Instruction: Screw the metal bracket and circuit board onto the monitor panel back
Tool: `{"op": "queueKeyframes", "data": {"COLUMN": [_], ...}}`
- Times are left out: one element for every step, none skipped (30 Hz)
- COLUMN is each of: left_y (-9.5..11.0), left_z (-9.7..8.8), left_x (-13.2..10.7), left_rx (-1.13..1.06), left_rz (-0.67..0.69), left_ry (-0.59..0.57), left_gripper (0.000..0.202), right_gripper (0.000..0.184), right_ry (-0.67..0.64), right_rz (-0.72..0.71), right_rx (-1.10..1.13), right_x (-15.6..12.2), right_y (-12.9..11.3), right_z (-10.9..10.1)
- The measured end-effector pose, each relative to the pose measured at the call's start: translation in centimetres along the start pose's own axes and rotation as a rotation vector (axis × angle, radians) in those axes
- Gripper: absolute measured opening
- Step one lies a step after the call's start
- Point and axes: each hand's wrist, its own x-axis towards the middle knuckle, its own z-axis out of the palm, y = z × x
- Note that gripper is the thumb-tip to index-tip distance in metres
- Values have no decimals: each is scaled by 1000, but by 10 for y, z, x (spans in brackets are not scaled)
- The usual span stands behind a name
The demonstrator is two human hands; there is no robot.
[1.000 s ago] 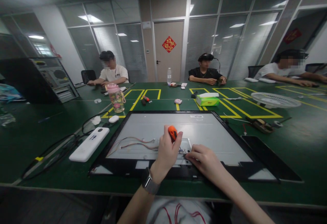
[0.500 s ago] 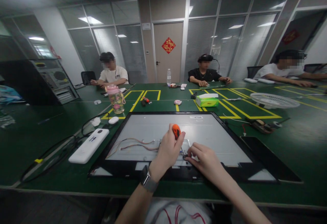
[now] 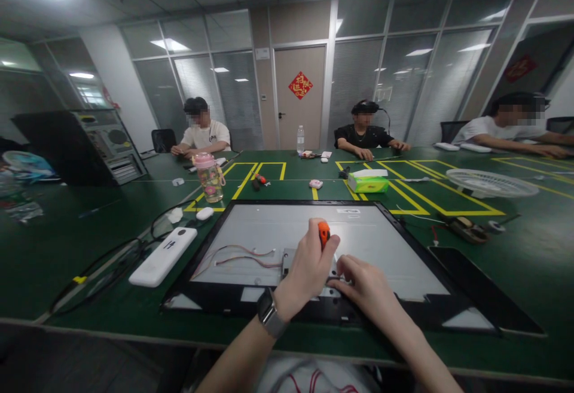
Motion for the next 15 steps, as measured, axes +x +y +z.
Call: {"op": "queueKeyframes", "data": {"left_y": [2, 5, 7, 9, 11, 12, 13, 14, 14, 13, 12, 11, 9, 7, 6], "left_z": [0, -1, -1, -2, -2, -2, -2, -2, -2, -2, -2, -2, -1, -1, -1], "left_x": [0, 0, 1, 3, 5, 7, 10, 13, 16, 19, 21, 22, 22, 21, 19], "left_rx": [5, 4, -2, -17, -42, -77, -127, -193, -275, -377, -466, -534, -576, -589, -581], "left_rz": [0, 4, 14, 27, 43, 55, 60, 57, 40, 12, -15, -37, -50, -55, -54], "left_ry": [-9, -13, -3, 10, 19, 19, 1, -28, -57, -64, -52, -25, 10, 43, 69], "left_gripper": [15, 16, 17, 20, 22, 24, 26, 28, 29, 29, 30, 31, 31, 31, 30], "right_gripper": [26, 26, 26, 26, 26, 26, 26, 26, 26, 25, 25, 25, 24, 24, 23], "right_ry": [-4, -7, -9, -12, -18, -24, -31, -37, -43, -47, -50, -50, -50, -49, -47], "right_rz": [8, 16, 23, 30, 37, 46, 54, 65, 75, 84, 91, 93, 92, 88, 83], "right_rx": [16, 30, 43, 55, 69, 81, 91, 97, 99, 99, 98, 97, 99, 103, 108], "right_x": [0, 0, 1, 1, 1, 1, 1, 2, 2, 3, 3, 4, 4, 4, 4], "right_y": [0, 0, 0, 0, -1, -1, -1, -1, -1, -1, -1, 0, 0, 1, 1], "right_z": [-1, -1, -2, -3, -3, -4, -4, -4, -3, -3, -2, -2, -1, -1, 0]}}
